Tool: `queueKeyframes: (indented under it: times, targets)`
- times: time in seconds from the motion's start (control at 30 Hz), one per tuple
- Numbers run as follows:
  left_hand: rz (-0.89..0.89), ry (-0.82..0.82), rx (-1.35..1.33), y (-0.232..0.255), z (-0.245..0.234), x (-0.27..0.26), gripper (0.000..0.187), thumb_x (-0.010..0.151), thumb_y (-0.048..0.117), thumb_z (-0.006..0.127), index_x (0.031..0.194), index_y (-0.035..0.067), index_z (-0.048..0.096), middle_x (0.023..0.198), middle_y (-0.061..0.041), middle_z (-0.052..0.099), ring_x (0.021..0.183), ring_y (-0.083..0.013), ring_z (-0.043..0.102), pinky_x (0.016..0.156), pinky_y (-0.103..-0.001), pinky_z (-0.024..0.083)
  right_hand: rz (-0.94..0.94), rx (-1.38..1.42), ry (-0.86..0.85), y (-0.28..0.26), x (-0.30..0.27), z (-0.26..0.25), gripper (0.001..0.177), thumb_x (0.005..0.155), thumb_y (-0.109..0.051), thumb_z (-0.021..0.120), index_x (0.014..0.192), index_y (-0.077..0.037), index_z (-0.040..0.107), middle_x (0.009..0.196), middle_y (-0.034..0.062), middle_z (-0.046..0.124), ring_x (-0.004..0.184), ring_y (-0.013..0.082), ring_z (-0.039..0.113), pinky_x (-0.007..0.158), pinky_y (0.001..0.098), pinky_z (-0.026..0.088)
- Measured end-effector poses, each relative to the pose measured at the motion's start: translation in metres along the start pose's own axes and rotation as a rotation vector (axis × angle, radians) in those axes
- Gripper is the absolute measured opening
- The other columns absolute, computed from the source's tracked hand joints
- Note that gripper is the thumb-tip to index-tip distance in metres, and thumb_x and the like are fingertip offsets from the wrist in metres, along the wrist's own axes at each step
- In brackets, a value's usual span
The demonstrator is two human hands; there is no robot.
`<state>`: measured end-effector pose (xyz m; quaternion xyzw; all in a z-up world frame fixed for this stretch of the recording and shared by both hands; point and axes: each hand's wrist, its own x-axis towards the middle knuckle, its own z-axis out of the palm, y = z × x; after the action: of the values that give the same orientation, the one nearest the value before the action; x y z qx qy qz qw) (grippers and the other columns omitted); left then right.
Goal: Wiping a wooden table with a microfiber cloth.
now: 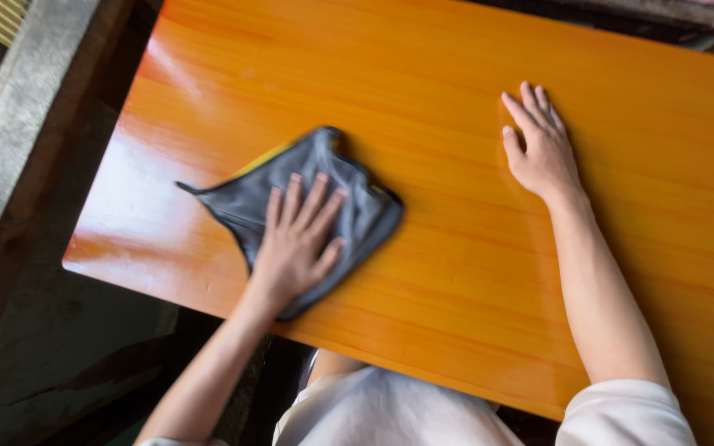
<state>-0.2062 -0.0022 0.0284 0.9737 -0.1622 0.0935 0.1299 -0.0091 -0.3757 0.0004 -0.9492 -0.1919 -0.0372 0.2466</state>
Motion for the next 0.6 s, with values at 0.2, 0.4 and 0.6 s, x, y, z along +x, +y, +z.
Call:
queueKeyframes:
  times: [0.2,0.4,0.6]
  targets:
    - [0.045,-0.099,-0.109,0.096,0.013,-0.023,0.073,0.092,0.046,0.058,0.157,0.019,0.039,0.168,-0.013,0.028,0.155,-0.047,0.019,0.123,-0.065,0.013,-0.061,0.017,0.04,0.003,-0.001,0.007,0.049,0.11,-0.024,0.049,0.157,-0.013,0.048,0.17,0.0157,0.032,0.16,0.0359,0.023,0.129,0.0469,0.022]
    - [0.145,-0.142,-0.179,0.126,0.02,-0.046,0.07,0.1,0.053,0.048,0.163,0.026,0.036,0.171,-0.01,0.027,0.159,-0.0376,0.019,0.128,-0.057,0.012,-0.078,0.022,0.038,-0.001,-0.003,0.008,0.05,0.108,-0.022,0.051,0.157,-0.011,0.049,0.169,0.0189,0.034,0.158,0.0387,0.025,0.127,0.0487,0.023]
    - [0.038,-0.089,-0.292,0.063,0.0,-0.058,0.068,0.098,0.051,0.056,0.16,0.026,0.04,0.168,-0.009,0.033,0.158,-0.0346,0.023,0.127,-0.056,0.014,-0.125,0.045,0.053,-0.004,-0.004,0.009,0.048,0.109,-0.021,0.053,0.156,-0.01,0.052,0.168,0.0207,0.036,0.157,0.0407,0.027,0.127,0.0494,0.024]
